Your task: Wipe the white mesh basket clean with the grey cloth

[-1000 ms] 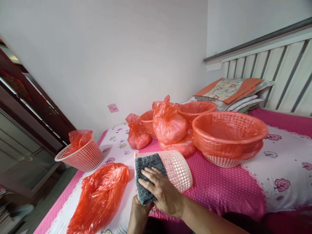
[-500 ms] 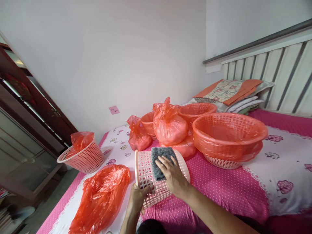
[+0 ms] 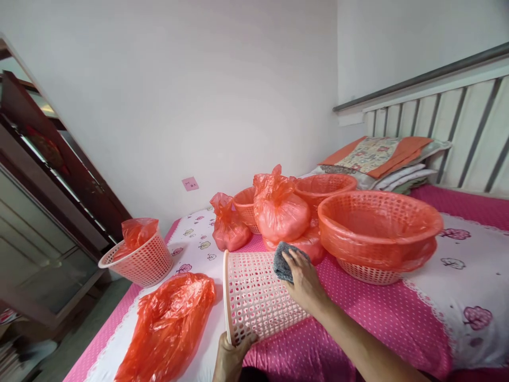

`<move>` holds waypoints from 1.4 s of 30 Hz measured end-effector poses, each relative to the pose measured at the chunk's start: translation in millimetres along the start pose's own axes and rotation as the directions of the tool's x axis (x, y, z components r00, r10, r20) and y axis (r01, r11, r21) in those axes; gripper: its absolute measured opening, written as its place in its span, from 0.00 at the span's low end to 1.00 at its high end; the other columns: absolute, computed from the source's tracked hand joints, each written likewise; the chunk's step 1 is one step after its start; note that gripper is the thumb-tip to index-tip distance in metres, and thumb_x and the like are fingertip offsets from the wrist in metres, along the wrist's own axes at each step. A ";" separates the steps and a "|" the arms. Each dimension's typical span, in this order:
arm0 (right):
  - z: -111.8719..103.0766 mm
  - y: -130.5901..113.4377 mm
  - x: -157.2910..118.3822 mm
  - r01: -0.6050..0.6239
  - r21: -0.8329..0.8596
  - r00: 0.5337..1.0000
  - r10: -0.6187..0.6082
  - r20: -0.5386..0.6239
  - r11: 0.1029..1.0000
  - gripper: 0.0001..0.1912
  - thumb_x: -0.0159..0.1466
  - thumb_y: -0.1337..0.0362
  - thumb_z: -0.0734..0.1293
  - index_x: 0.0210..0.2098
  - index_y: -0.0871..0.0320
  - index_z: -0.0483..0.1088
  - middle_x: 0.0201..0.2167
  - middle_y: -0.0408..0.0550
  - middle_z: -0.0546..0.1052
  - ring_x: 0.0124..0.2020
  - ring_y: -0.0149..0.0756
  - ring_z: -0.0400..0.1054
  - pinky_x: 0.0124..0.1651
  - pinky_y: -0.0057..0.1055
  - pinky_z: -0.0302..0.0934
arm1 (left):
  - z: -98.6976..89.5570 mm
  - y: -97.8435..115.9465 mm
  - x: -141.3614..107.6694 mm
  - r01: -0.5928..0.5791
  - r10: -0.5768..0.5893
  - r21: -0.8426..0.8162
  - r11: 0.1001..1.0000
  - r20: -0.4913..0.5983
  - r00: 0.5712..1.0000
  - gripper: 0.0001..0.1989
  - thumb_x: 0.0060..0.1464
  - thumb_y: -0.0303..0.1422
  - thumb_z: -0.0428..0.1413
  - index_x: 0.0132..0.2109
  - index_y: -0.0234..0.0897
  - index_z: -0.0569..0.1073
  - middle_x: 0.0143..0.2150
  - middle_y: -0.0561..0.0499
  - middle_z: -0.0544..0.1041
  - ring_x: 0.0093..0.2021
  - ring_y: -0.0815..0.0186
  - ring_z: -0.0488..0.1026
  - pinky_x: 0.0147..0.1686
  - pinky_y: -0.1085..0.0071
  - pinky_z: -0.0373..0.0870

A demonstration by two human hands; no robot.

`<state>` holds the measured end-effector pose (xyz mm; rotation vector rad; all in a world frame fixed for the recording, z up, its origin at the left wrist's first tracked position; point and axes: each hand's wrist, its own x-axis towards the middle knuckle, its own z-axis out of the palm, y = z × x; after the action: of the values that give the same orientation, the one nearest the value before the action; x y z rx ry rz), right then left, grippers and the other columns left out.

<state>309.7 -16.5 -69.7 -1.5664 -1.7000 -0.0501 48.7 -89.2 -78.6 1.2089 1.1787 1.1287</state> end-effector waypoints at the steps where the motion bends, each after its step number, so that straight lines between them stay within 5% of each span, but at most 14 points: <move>1: 0.0 -3.1 -1.7 0.000 -0.026 1.000 0.001 0.017 1.000 0.37 0.60 0.67 0.70 0.69 0.59 0.63 0.70 0.64 0.65 0.71 0.60 0.57 0.70 0.61 0.55 | -1.3 -3.5 1.0 -0.004 0.004 -0.002 1.000 0.003 1.000 0.18 0.39 0.47 0.74 0.33 0.39 0.87 0.29 0.49 0.86 0.34 0.57 0.81 0.40 0.65 0.76; 11: -6.4 -67.2 -21.1 0.210 0.071 0.968 -0.218 0.125 0.975 0.48 0.61 0.69 0.73 0.76 0.52 0.51 0.77 0.58 0.56 0.76 0.58 0.48 0.74 0.67 0.42 | -4.6 -14.9 3.3 -0.018 0.017 0.017 1.000 0.034 0.999 0.14 0.43 0.45 0.74 0.33 0.40 0.87 0.29 0.50 0.86 0.33 0.58 0.81 0.40 0.66 0.76; 17: -11.5 -109.0 -40.9 0.394 0.282 0.851 -0.463 0.247 0.875 0.45 0.68 0.53 0.70 0.78 0.49 0.47 0.79 0.55 0.47 0.79 0.56 0.40 0.77 0.64 0.33 | -11.8 -43.7 -5.2 -0.050 0.045 0.052 0.997 0.087 0.995 0.15 0.44 0.46 0.72 0.35 0.42 0.88 0.36 0.45 0.89 0.41 0.48 0.85 0.47 0.58 0.80; 20: -16.1 -114.1 -47.6 0.441 0.350 0.781 -0.546 0.303 0.826 0.40 0.73 0.50 0.62 0.78 0.51 0.44 0.80 0.55 0.45 0.79 0.53 0.37 0.78 0.62 0.29 | -21.5 -55.9 -4.1 -0.033 0.019 0.125 0.992 0.108 0.994 0.16 0.45 0.51 0.69 0.28 0.44 0.87 0.33 0.44 0.89 0.40 0.44 0.86 0.47 0.52 0.81; 24: -23.3 -106.1 -45.3 0.455 0.357 0.756 -0.566 0.328 0.816 0.36 0.75 0.51 0.58 0.78 0.52 0.47 0.79 0.54 0.48 0.79 0.50 0.37 0.78 0.60 0.26 | -34.2 -67.0 4.5 -0.062 0.044 0.306 0.950 0.066 0.997 0.20 0.42 0.56 0.68 0.28 0.44 0.87 0.35 0.39 0.89 0.45 0.39 0.85 0.53 0.48 0.80; 31: -22.1 -81.1 -25.1 0.345 0.214 0.883 -0.393 0.256 0.914 0.41 0.67 0.62 0.68 0.76 0.49 0.52 0.77 0.51 0.56 0.77 0.50 0.46 0.78 0.59 0.30 | -34.8 -84.5 6.6 -0.067 0.112 0.310 0.948 -0.127 0.986 0.35 0.38 0.66 0.65 0.36 0.37 0.88 0.41 0.36 0.89 0.47 0.39 0.84 0.55 0.50 0.77; 37: -29.9 -49.4 -8.1 0.102 0.024 0.969 -0.104 0.222 0.995 0.39 0.63 0.67 0.70 0.72 0.55 0.60 0.74 0.56 0.63 0.73 0.54 0.55 0.75 0.64 0.36 | -32.2 -79.4 4.4 -0.005 0.018 0.173 0.985 -0.076 0.997 0.34 0.38 0.61 0.69 0.39 0.35 0.87 0.42 0.35 0.89 0.49 0.41 0.84 0.53 0.53 0.78; 42: -25.8 -24.9 -5.4 -0.037 -0.133 0.990 0.055 0.131 0.990 0.32 0.67 0.61 0.67 0.69 0.62 0.65 0.70 0.63 0.68 0.71 0.58 0.58 0.73 0.61 0.46 | -28.4 -69.4 -0.9 0.007 -0.004 0.041 0.999 -0.090 0.996 0.28 0.36 0.56 0.73 0.32 0.34 0.85 0.38 0.36 0.89 0.43 0.43 0.85 0.49 0.54 0.79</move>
<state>301.4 -40.3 -43.6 -1.7393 -1.7941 -0.0336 20.3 -91.1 -147.9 1.1960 1.2787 1.1699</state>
